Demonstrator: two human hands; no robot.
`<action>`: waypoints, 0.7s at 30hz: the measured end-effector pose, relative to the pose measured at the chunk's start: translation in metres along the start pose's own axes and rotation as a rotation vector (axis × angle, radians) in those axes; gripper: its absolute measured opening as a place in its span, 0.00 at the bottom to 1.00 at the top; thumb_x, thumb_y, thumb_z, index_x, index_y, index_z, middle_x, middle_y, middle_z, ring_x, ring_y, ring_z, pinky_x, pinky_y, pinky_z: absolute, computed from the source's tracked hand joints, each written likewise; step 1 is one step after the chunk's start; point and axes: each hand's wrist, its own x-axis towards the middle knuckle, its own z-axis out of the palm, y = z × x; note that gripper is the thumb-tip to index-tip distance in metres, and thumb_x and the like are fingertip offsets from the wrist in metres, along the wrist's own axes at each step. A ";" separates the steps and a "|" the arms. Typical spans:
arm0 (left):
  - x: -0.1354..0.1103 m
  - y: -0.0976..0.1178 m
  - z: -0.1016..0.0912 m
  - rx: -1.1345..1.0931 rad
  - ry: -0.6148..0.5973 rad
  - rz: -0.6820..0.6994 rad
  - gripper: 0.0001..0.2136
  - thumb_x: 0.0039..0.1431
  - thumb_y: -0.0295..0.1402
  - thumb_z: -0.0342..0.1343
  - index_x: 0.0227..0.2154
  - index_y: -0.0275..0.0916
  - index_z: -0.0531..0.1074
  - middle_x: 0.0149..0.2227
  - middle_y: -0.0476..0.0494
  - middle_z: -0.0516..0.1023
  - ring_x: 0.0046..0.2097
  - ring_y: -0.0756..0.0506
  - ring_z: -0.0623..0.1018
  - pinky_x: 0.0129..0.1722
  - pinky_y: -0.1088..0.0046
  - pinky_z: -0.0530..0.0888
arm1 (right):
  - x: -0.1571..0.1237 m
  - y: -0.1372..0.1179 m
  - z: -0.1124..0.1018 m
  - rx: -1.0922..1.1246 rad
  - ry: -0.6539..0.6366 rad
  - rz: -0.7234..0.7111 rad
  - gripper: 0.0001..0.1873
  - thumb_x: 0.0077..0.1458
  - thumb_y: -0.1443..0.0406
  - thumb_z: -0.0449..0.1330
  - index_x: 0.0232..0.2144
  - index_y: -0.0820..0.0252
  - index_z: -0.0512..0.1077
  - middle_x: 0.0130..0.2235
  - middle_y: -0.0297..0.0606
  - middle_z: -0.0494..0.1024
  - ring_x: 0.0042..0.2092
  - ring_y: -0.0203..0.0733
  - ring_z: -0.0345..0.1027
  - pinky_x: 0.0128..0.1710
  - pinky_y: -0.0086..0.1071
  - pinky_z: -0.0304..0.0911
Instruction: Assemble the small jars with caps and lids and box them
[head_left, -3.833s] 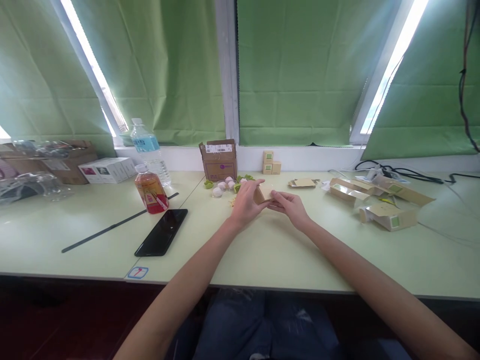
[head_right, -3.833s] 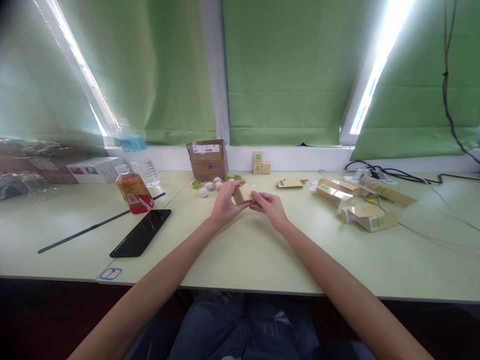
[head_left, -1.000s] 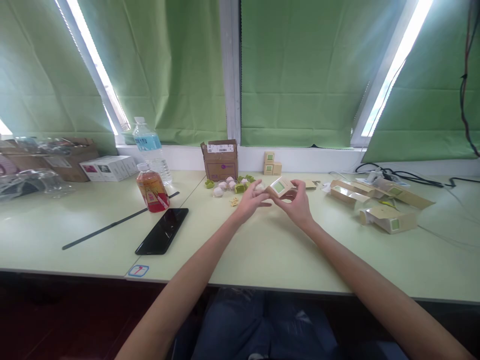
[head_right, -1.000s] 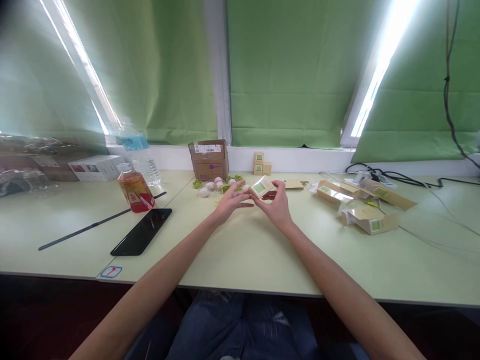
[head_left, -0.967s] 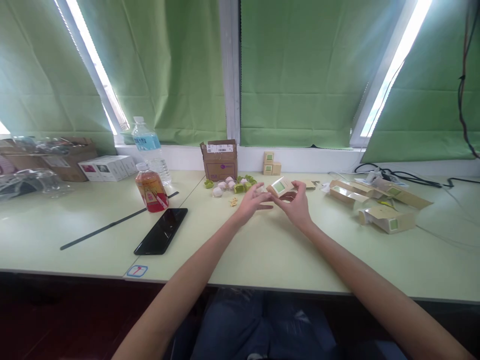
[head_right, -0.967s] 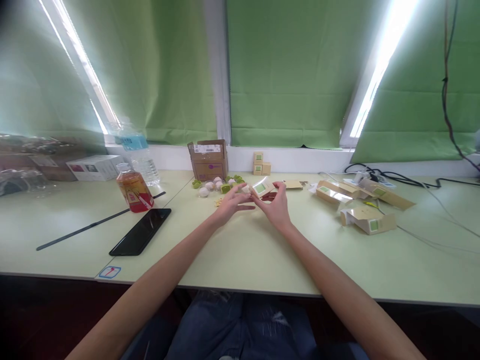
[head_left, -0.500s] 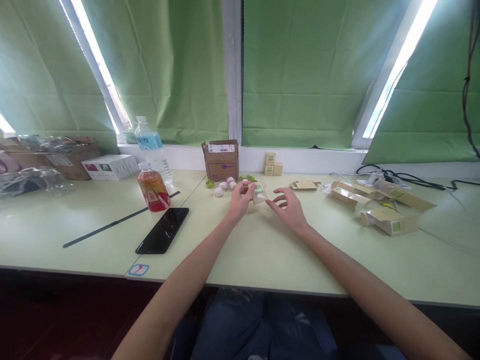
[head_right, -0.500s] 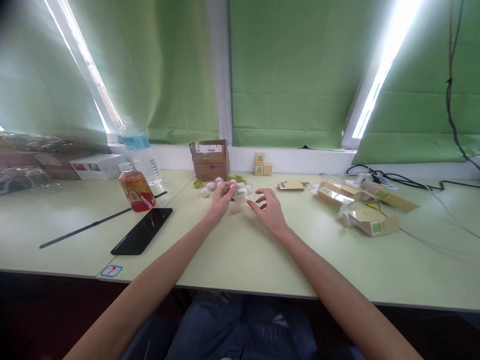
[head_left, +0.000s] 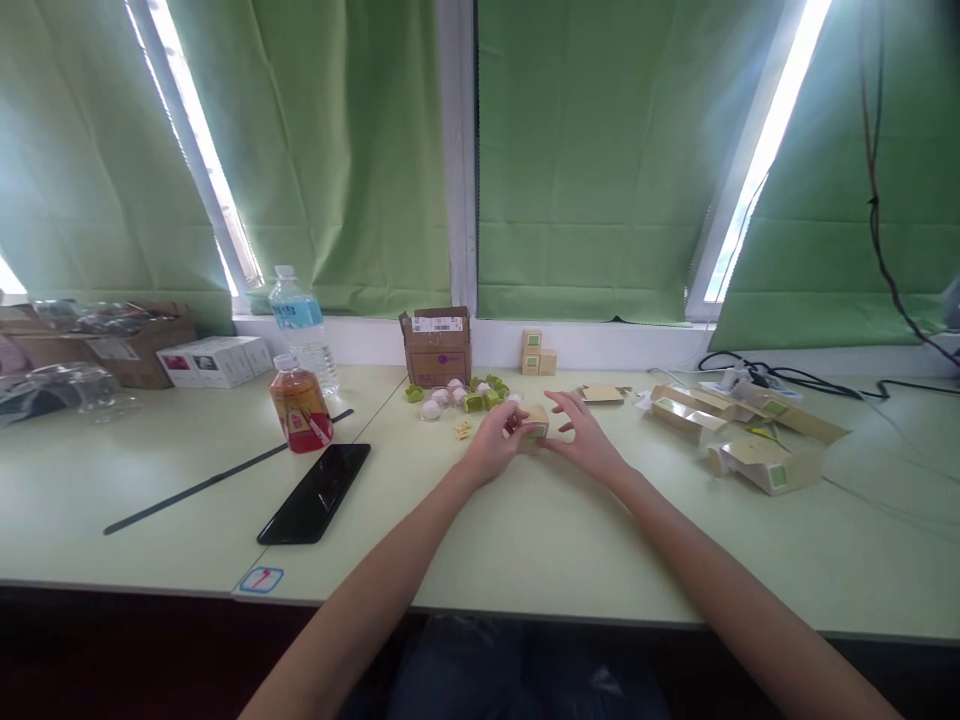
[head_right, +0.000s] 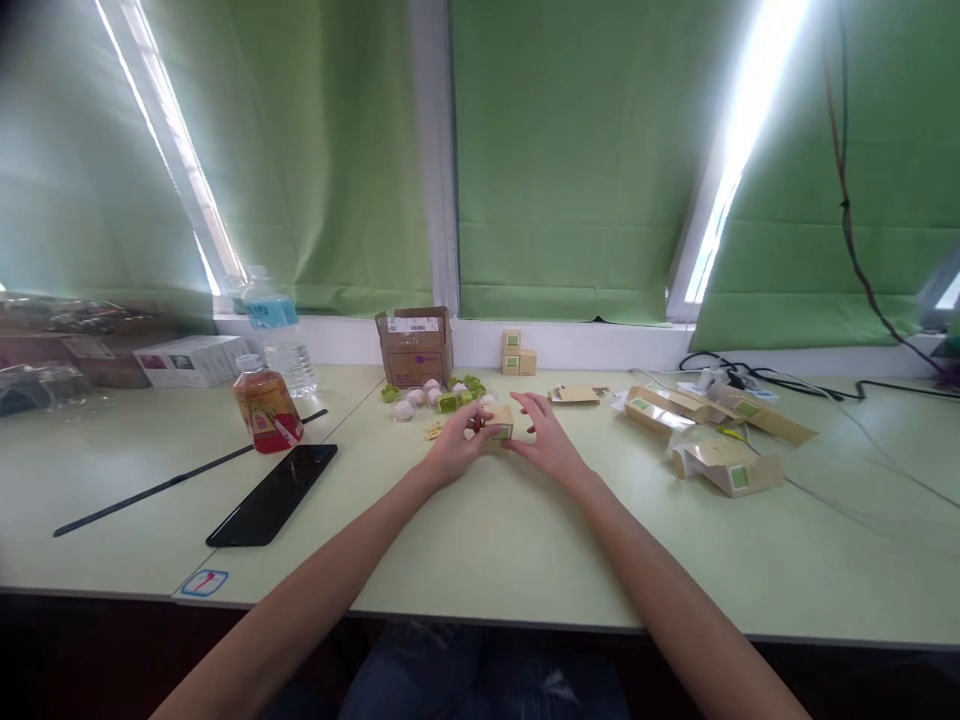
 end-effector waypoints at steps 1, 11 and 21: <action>0.000 -0.003 -0.001 0.000 0.007 -0.004 0.10 0.63 0.41 0.59 0.37 0.39 0.70 0.37 0.45 0.74 0.38 0.46 0.73 0.41 0.68 0.73 | 0.000 0.003 0.000 0.011 -0.008 0.026 0.38 0.56 0.54 0.67 0.66 0.46 0.60 0.64 0.45 0.63 0.56 0.51 0.68 0.47 0.46 0.76; 0.002 -0.013 0.004 -0.161 -0.019 -0.085 0.12 0.62 0.41 0.59 0.34 0.39 0.64 0.41 0.44 0.75 0.37 0.49 0.73 0.39 0.71 0.72 | -0.002 0.009 0.003 0.131 -0.064 0.093 0.38 0.55 0.58 0.68 0.66 0.46 0.64 0.61 0.42 0.71 0.56 0.49 0.70 0.48 0.43 0.75; -0.003 -0.005 -0.003 -0.342 -0.079 -0.161 0.17 0.66 0.48 0.54 0.46 0.39 0.67 0.43 0.41 0.75 0.39 0.46 0.76 0.37 0.70 0.75 | -0.005 0.010 0.015 0.198 -0.134 0.108 0.30 0.59 0.61 0.64 0.63 0.50 0.69 0.58 0.41 0.75 0.53 0.46 0.73 0.53 0.42 0.74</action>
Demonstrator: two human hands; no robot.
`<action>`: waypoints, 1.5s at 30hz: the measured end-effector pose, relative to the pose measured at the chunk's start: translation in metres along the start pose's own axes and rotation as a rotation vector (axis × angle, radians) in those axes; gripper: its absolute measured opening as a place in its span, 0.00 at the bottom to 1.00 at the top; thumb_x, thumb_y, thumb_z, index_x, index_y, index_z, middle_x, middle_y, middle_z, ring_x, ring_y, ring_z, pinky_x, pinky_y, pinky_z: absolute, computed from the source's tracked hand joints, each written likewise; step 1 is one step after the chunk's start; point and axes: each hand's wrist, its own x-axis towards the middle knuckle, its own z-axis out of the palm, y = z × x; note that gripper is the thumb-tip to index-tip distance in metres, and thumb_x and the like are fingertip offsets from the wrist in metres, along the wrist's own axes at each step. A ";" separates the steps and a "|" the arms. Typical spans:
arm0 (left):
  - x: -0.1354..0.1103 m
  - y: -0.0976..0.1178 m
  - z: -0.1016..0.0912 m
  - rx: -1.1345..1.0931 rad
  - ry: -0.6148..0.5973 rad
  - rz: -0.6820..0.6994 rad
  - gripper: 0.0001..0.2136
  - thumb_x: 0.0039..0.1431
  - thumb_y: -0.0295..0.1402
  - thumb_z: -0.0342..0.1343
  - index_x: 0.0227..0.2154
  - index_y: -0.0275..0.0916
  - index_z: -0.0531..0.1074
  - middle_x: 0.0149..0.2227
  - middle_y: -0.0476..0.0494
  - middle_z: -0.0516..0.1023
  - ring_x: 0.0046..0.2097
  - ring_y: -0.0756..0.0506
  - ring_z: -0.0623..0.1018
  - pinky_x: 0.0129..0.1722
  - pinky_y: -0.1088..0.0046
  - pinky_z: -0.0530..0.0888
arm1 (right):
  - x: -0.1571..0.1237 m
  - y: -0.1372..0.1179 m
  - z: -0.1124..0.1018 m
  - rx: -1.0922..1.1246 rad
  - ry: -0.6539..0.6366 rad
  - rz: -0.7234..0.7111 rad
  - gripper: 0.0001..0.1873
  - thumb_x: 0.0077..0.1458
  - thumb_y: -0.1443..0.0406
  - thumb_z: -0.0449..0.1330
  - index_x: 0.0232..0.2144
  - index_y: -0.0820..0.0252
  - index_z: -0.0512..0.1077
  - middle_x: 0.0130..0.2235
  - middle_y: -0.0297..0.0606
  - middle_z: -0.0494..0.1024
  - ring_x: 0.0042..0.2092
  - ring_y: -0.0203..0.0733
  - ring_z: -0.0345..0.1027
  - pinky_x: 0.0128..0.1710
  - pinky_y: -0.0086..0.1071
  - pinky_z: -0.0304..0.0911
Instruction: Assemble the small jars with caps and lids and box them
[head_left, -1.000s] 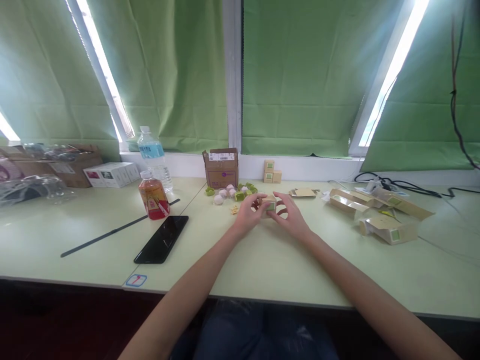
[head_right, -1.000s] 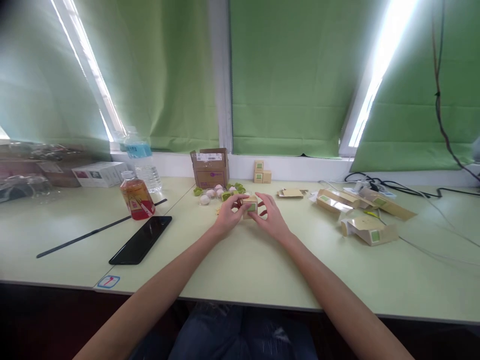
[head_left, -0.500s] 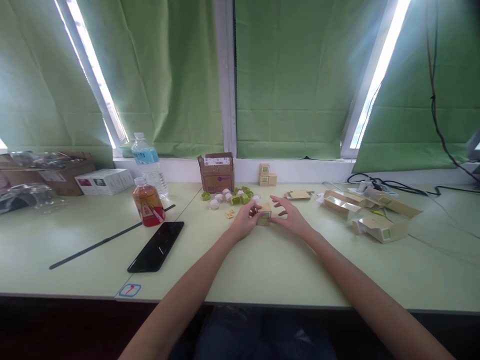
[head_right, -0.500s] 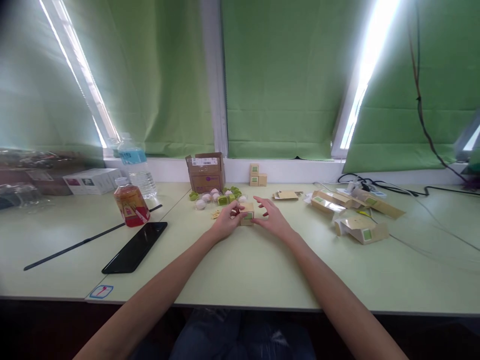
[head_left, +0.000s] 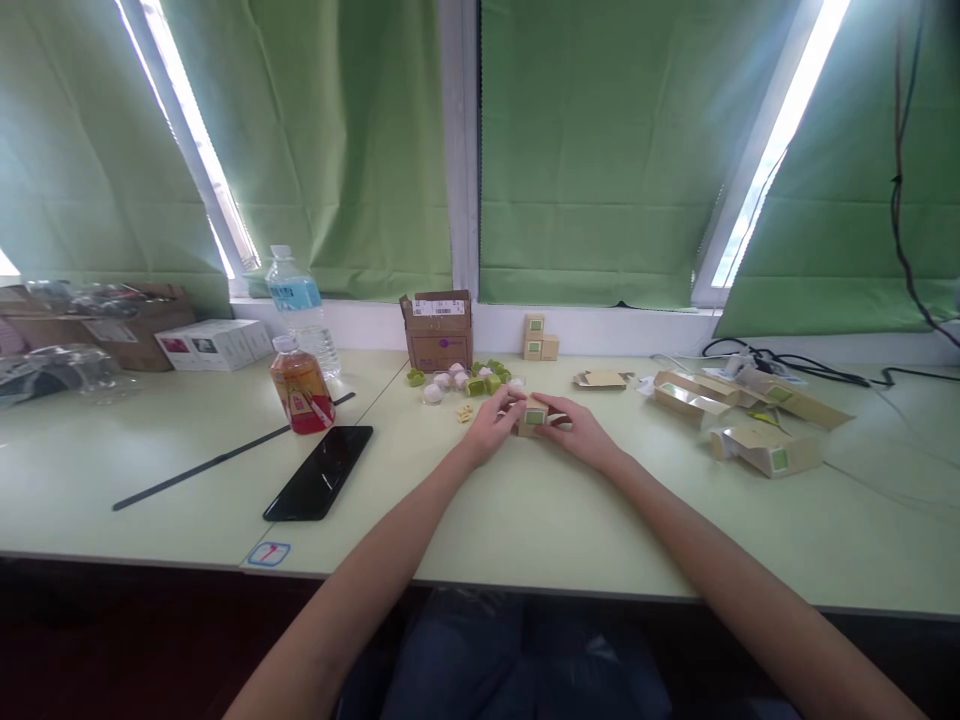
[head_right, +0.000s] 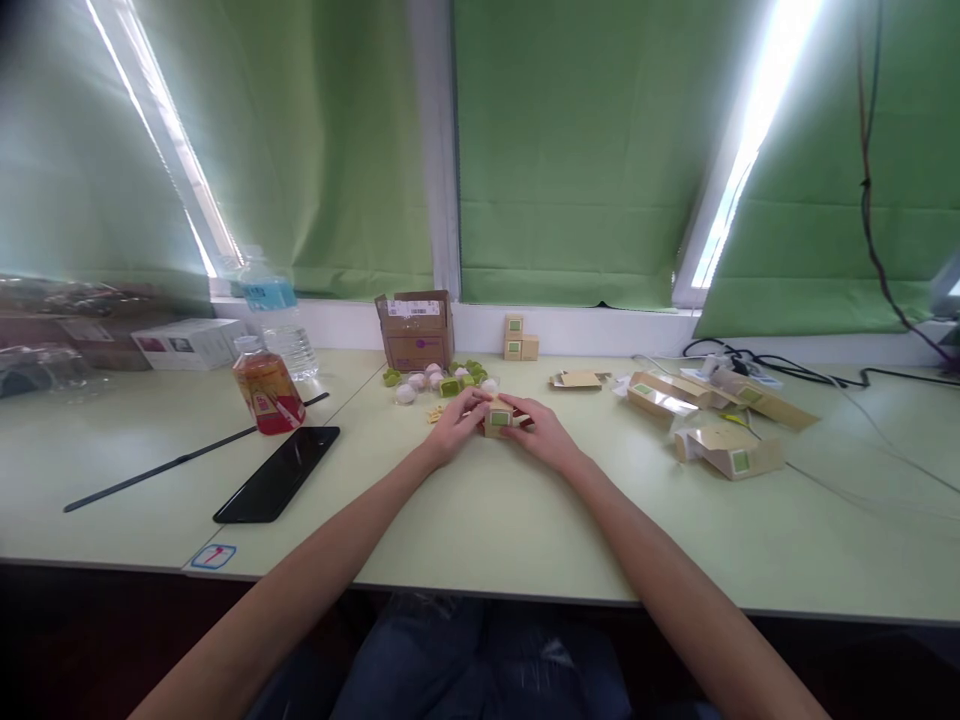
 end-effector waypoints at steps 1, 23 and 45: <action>0.000 0.000 0.000 -0.058 0.032 -0.019 0.18 0.67 0.48 0.53 0.50 0.40 0.65 0.44 0.41 0.75 0.39 0.46 0.77 0.37 0.69 0.76 | 0.000 0.000 0.001 0.004 0.017 0.010 0.30 0.58 0.61 0.64 0.63 0.51 0.69 0.58 0.42 0.76 0.52 0.46 0.73 0.53 0.43 0.74; -0.017 -0.005 0.004 0.658 -0.343 0.047 0.23 0.64 0.30 0.51 0.62 0.43 0.60 0.55 0.39 0.74 0.55 0.39 0.73 0.57 0.61 0.71 | 0.201 0.138 -0.125 0.125 0.492 0.322 0.46 0.31 0.53 0.76 0.54 0.56 0.71 0.39 0.42 0.83 0.41 0.52 0.77 0.44 0.46 0.72; -0.011 -0.016 0.005 0.657 -0.462 -0.072 0.24 0.63 0.32 0.54 0.61 0.41 0.59 0.56 0.37 0.73 0.55 0.36 0.72 0.55 0.58 0.71 | 0.204 0.197 -0.045 -0.447 0.314 0.438 0.34 0.52 0.49 0.64 0.54 0.65 0.72 0.46 0.52 0.82 0.45 0.54 0.77 0.45 0.43 0.70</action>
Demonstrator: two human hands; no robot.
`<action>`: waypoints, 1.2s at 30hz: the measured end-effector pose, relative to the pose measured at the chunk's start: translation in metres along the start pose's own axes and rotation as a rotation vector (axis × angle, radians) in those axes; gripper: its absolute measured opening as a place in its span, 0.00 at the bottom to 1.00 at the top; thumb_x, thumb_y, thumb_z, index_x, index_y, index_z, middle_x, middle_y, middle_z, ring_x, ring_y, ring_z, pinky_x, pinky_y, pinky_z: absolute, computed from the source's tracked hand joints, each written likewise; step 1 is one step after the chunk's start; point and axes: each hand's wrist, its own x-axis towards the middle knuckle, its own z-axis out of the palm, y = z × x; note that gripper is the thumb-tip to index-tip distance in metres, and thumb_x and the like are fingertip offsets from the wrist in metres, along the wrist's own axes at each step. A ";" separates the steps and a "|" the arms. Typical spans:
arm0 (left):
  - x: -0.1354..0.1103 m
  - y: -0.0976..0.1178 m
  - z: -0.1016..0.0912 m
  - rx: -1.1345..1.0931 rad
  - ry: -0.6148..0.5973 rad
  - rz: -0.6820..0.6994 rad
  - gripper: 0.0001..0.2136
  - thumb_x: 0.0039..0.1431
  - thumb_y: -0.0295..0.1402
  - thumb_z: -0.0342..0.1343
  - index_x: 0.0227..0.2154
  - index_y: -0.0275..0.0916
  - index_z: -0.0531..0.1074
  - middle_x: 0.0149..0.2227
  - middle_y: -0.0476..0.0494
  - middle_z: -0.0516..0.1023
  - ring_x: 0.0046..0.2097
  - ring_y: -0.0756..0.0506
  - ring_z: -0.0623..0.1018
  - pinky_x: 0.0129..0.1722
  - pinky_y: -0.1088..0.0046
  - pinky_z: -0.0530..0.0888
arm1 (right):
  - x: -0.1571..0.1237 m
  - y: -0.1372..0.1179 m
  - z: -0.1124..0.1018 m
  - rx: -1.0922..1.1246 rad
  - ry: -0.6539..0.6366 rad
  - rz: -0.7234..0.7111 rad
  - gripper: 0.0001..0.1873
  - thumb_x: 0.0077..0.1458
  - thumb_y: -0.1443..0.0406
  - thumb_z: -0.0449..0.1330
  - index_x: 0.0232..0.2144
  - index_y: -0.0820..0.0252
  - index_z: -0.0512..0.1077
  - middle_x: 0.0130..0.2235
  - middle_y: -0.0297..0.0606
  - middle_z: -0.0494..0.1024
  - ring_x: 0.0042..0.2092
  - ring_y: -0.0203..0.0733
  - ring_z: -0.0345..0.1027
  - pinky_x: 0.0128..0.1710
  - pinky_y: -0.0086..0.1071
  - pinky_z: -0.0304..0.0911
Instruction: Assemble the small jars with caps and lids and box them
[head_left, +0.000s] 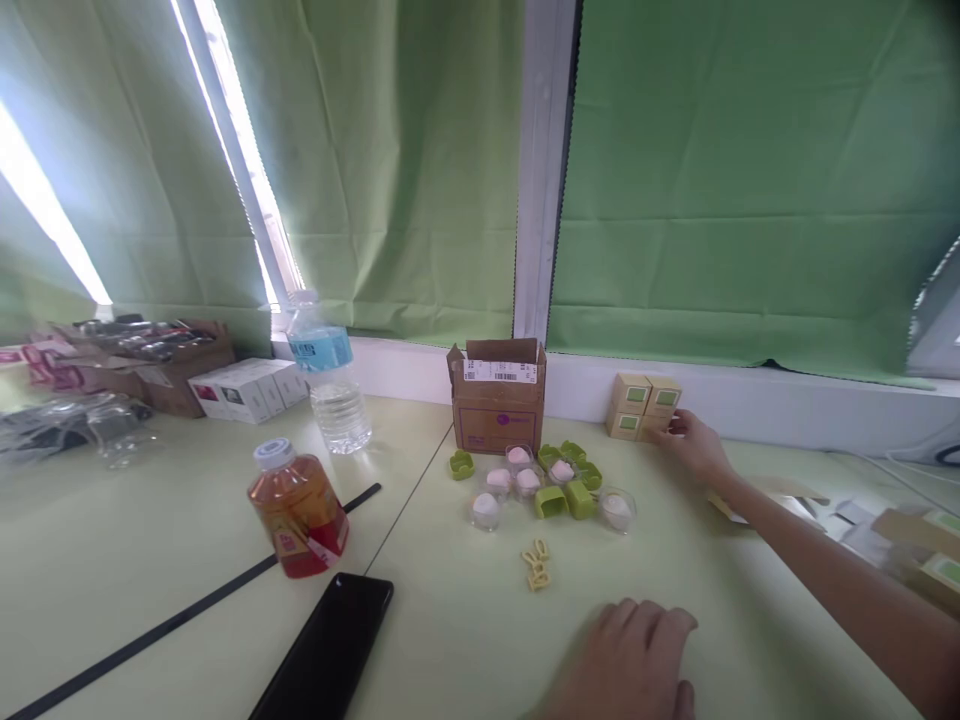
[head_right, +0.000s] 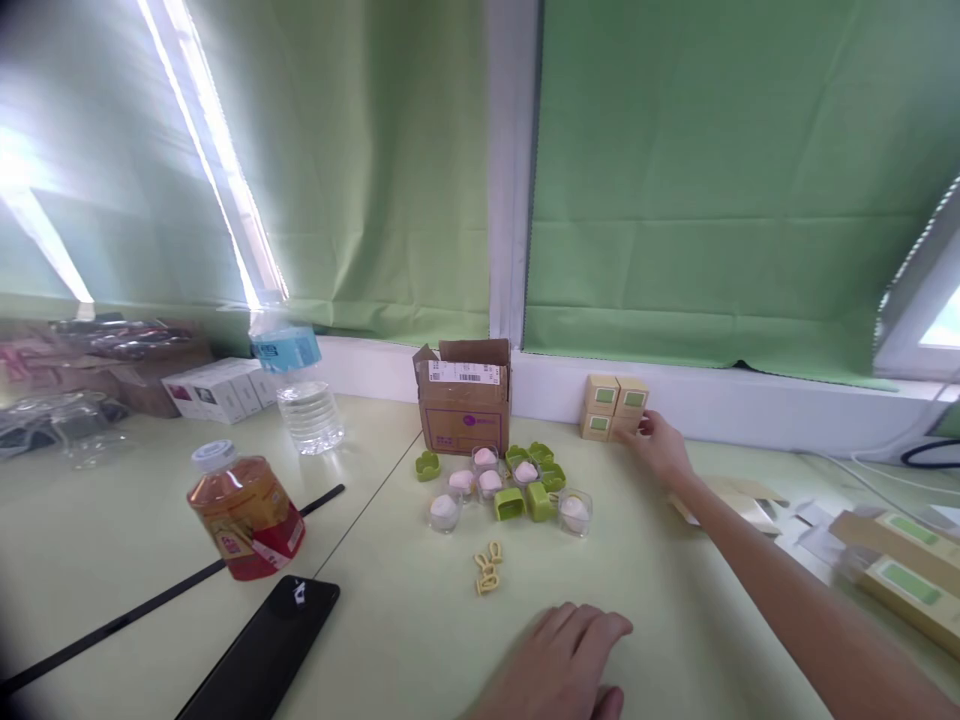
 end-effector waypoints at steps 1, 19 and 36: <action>0.000 -0.001 0.000 -0.003 -0.002 -0.001 0.23 0.63 0.31 0.54 0.60 0.41 0.60 0.57 0.37 0.73 0.56 0.37 0.72 0.55 0.58 0.71 | -0.007 0.000 0.003 -0.062 -0.023 -0.016 0.35 0.53 0.50 0.63 0.57 0.67 0.70 0.48 0.54 0.81 0.47 0.55 0.77 0.47 0.43 0.70; -0.029 0.014 -0.015 0.082 0.241 0.089 0.14 0.63 0.27 0.49 0.50 0.39 0.69 0.52 0.38 0.74 0.54 0.40 0.71 0.58 0.59 0.69 | -0.181 -0.093 -0.056 -0.708 -0.273 -0.199 0.20 0.63 0.77 0.47 0.45 0.71 0.78 0.45 0.58 0.82 0.51 0.50 0.77 0.68 0.48 0.45; -0.123 0.066 -0.007 0.357 -0.036 -0.066 0.33 0.72 0.53 0.32 0.73 0.40 0.50 0.75 0.38 0.43 0.75 0.37 0.46 0.72 0.45 0.43 | -0.474 -0.036 -0.184 -0.326 -0.253 -0.361 0.38 0.65 0.52 0.54 0.71 0.31 0.45 0.72 0.24 0.52 0.72 0.57 0.52 0.69 0.59 0.55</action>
